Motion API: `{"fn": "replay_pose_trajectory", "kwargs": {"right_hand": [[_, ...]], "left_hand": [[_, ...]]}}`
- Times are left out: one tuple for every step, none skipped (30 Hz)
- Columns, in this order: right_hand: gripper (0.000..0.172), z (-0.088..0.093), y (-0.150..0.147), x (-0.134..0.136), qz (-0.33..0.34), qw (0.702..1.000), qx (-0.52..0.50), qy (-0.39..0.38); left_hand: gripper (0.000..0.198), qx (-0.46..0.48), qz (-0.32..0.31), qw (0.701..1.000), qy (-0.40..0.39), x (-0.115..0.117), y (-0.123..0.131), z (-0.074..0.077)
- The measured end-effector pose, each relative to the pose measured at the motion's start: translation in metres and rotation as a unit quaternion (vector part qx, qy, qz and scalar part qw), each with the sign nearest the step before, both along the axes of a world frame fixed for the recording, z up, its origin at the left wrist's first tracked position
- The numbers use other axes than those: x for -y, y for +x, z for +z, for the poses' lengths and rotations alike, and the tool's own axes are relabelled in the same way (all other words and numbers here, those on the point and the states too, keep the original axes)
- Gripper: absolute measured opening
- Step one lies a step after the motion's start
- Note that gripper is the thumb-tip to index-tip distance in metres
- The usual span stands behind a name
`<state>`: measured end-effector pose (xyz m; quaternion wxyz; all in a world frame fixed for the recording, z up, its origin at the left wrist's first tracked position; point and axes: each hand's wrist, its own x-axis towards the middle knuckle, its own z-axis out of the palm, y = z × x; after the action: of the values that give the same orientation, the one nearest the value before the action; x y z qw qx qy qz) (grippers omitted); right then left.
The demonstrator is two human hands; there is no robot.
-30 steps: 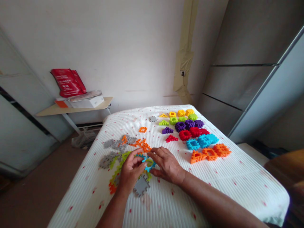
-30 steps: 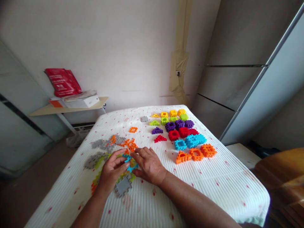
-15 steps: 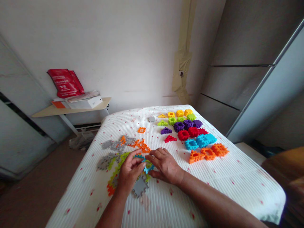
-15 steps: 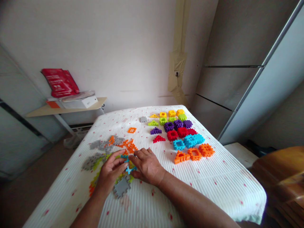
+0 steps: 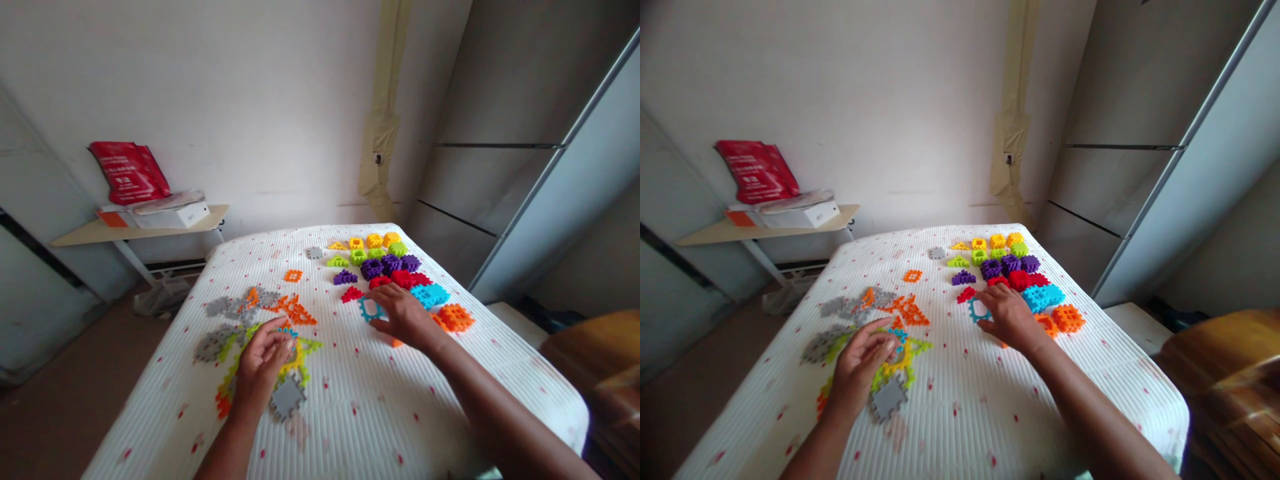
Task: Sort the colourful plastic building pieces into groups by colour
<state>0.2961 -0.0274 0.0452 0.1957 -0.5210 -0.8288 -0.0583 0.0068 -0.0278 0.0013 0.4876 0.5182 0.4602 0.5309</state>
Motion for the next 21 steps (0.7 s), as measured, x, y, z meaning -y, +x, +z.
{"fn": "replay_pose_trajectory", "kwargs": {"right_hand": [[0.040,0.003,0.011,-0.002,-0.009,1.000,0.008,-0.007],[0.038,0.005,0.021,-0.004,-0.017,1.000,0.015,-0.017],[0.036,0.007,0.031,-0.006,-0.024,0.999,0.023,-0.027],[0.035,0.008,0.038,-0.008,-0.031,0.998,0.030,-0.038],[0.035,0.009,0.045,-0.010,-0.038,0.997,0.037,-0.049],[0.036,0.009,0.049,-0.012,-0.044,0.996,0.045,-0.060],[0.037,0.009,0.052,-0.014,-0.049,0.995,0.052,-0.073],[0.039,0.009,0.054,-0.015,-0.052,0.993,0.060,-0.086],[0.040,0.010,0.055,-0.016,-0.053,0.991,0.069,-0.099],[0.040,0.010,0.054,-0.017,-0.055,0.989,0.078,-0.112],[0.039,0.011,0.053,-0.017,-0.058,0.987,0.085,-0.122],[0.038,0.012,0.052,-0.017,-0.064,0.985,0.090,-0.130],[0.037,0.012,0.051,-0.017,-0.070,0.984,0.092,-0.136],[0.036,0.013,0.050,-0.016,-0.077,0.983,0.092,-0.139],[0.035,0.014,0.050,-0.016,-0.083,0.982,0.090,-0.141],[0.034,0.014,0.050,-0.015,-0.087,0.982,0.087,-0.143],[0.034,0.015,0.050,-0.015,-0.090,0.982,0.086,-0.144],[0.034,0.014,0.050,-0.014,-0.094,0.981,0.085,-0.144],[0.034,0.014,0.051,-0.014,-0.096,0.981,0.085,-0.146],[0.034,0.013,0.052,-0.014,-0.097,0.981,0.085,-0.148],[0.034,0.013,0.053,-0.014,-0.096,0.981,0.085,-0.149]], "left_hand": [[0.046,0.004,0.002,1.000,0.002,0.000,0.000,0.000],[0.046,0.006,0.004,1.000,0.004,0.000,0.001,0.001],[0.046,0.008,0.006,1.000,0.007,0.000,0.001,0.001],[0.046,0.010,0.009,1.000,0.008,0.001,0.002,0.001],[0.046,0.012,0.014,1.000,0.010,0.001,0.002,0.002],[0.045,0.013,0.017,1.000,0.011,0.001,0.002,0.002],[0.045,0.013,0.018,1.000,0.010,0.001,0.003,0.003],[0.044,0.012,0.017,1.000,0.008,0.001,0.003,0.003],[0.044,0.010,0.014,1.000,0.005,0.001,0.002,0.003],[0.044,0.008,0.011,1.000,0.003,0.000,0.002,0.002],[0.044,0.006,0.008,1.000,0.001,0.000,0.001,0.002],[0.044,0.006,0.007,1.000,0.001,-0.001,0.000,0.001],[0.044,0.006,0.007,1.000,0.002,-0.001,0.000,-0.001],[0.045,0.007,0.007,1.000,0.003,-0.002,-0.001,-0.002],[0.045,0.007,0.007,1.000,0.004,-0.002,-0.002,-0.003],[0.045,0.007,0.006,1.000,0.005,-0.003,-0.002,-0.004],[0.045,0.006,0.004,1.000,0.006,-0.003,-0.002,-0.005],[0.045,0.006,0.002,1.000,0.007,-0.003,-0.002,-0.006],[0.045,0.006,0.001,1.000,0.008,-0.003,-0.002,-0.006],[0.045,0.006,0.001,1.000,0.009,-0.003,-0.002,-0.006],[0.045,0.006,0.001,1.000,0.010,-0.003,-0.002,-0.006]]}}
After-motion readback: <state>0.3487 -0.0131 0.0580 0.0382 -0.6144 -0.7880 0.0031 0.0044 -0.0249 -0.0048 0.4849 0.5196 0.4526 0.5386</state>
